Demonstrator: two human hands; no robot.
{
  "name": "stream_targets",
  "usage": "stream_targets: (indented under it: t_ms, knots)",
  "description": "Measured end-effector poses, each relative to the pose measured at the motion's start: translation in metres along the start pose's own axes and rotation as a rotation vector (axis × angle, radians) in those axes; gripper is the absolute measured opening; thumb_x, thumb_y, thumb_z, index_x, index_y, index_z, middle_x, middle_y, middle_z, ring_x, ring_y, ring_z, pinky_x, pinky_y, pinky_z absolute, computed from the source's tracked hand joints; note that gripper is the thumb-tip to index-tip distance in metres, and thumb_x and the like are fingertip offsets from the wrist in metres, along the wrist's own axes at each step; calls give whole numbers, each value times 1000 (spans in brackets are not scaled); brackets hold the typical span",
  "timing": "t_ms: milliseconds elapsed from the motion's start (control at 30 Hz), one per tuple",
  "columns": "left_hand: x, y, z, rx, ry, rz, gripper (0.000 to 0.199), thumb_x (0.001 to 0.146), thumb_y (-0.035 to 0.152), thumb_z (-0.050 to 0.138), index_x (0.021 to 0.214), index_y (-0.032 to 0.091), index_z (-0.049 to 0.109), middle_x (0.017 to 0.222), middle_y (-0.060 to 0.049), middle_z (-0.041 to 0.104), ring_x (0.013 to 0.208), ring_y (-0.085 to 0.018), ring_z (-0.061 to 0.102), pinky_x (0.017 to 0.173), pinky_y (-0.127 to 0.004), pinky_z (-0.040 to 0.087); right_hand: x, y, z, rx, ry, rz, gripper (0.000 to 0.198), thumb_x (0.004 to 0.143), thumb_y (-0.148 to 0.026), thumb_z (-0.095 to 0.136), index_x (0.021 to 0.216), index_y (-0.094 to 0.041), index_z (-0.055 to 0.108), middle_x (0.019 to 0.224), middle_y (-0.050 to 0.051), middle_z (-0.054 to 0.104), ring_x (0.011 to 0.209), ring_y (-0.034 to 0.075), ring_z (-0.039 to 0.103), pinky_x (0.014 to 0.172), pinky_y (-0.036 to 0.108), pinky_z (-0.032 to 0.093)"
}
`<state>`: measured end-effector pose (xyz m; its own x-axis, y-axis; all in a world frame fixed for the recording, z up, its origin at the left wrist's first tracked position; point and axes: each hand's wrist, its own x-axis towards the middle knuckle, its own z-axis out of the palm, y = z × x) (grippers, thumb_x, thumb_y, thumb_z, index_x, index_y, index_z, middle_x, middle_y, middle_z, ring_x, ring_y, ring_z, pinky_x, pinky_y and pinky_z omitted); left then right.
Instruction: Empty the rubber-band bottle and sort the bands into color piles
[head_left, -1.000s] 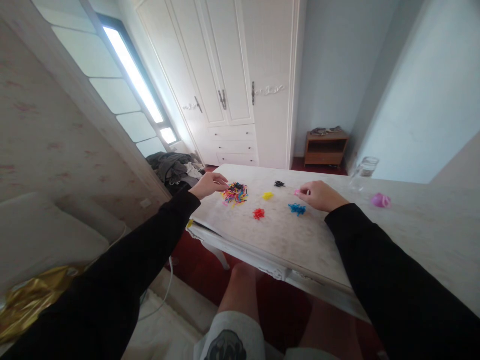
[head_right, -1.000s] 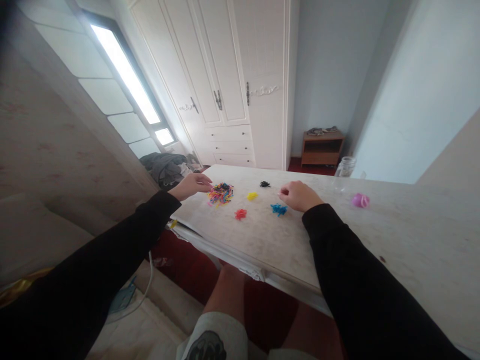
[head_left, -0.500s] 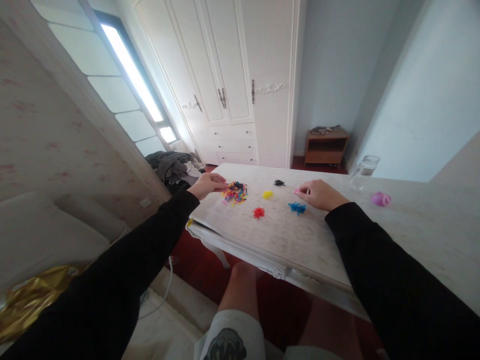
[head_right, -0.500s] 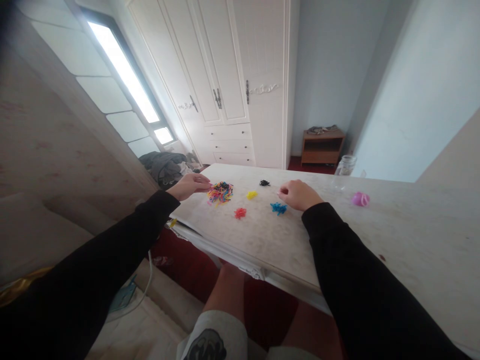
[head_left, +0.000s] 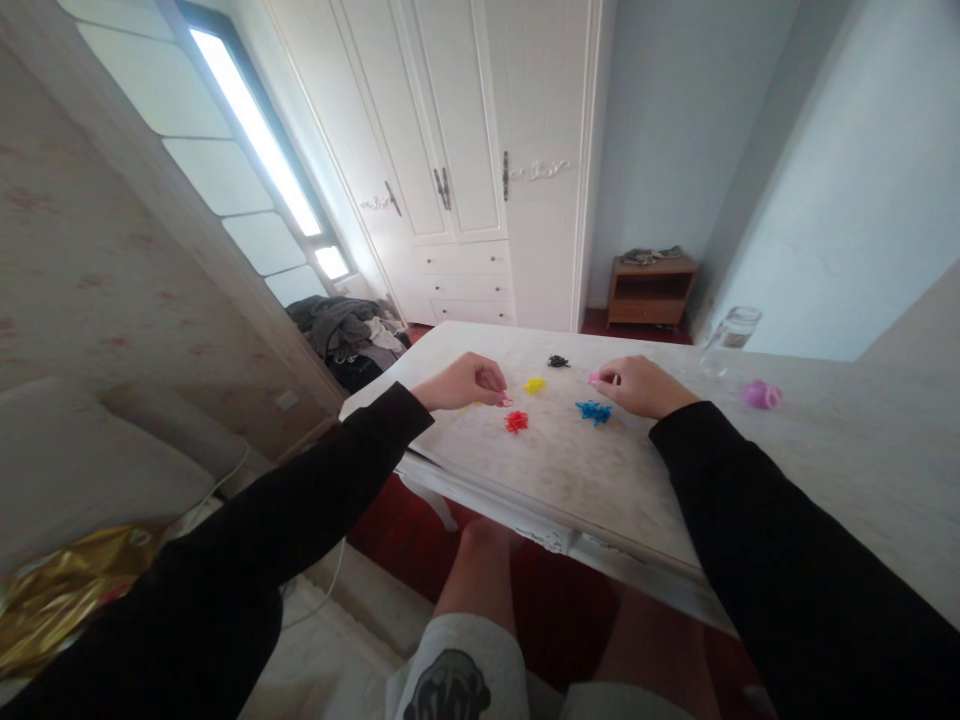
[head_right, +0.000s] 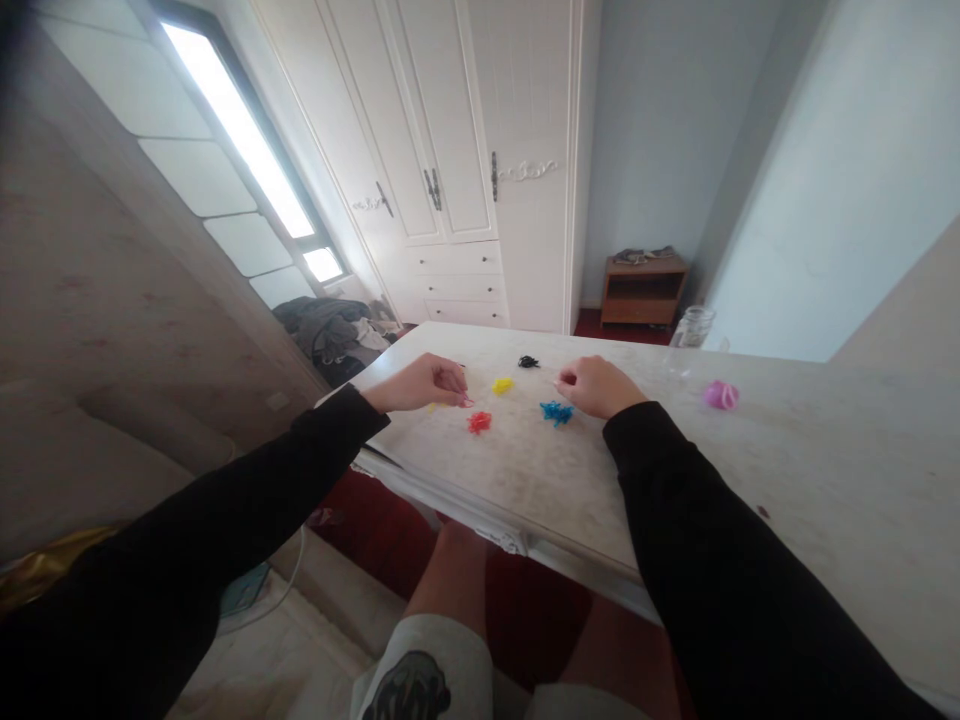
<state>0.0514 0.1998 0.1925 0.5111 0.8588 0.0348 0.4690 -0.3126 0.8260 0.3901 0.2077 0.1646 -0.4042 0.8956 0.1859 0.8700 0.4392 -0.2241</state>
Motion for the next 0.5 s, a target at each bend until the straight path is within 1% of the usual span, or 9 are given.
stream_targets:
  t_ms: [100,200,367,500]
  knots:
    - [1,5,10,59,-7,42,21,70,31,90,77,18,74,70,-5,76,68,-19,73,62,-29,54,0,0,0,0,4,1,33,96,-34,56,84,-18,82,84,11,79,78,22,66,70,34,39]
    - [1,7,15,81,-13,59,17,73,29,86,77,18,74,66,-3,74,62,-16,68,58,-27,49,0,0,1,-5,10,-9,34,97,-34,55,85,-17,82,84,11,78,78,22,65,71,34,39]
    - [3,2,15,77,-45,59,16,73,30,86,76,18,76,68,-4,75,66,-18,71,62,-28,53,0,-2,1,-6,24,-4,30,94,-32,57,81,-17,80,83,11,78,78,22,65,71,34,40]
    - [5,0,15,101,-26,64,13,74,27,85,77,17,78,69,-4,76,66,-18,72,62,-28,53,0,-2,0,2,13,1,30,94,-33,58,80,-18,79,83,11,78,78,22,65,71,34,39]
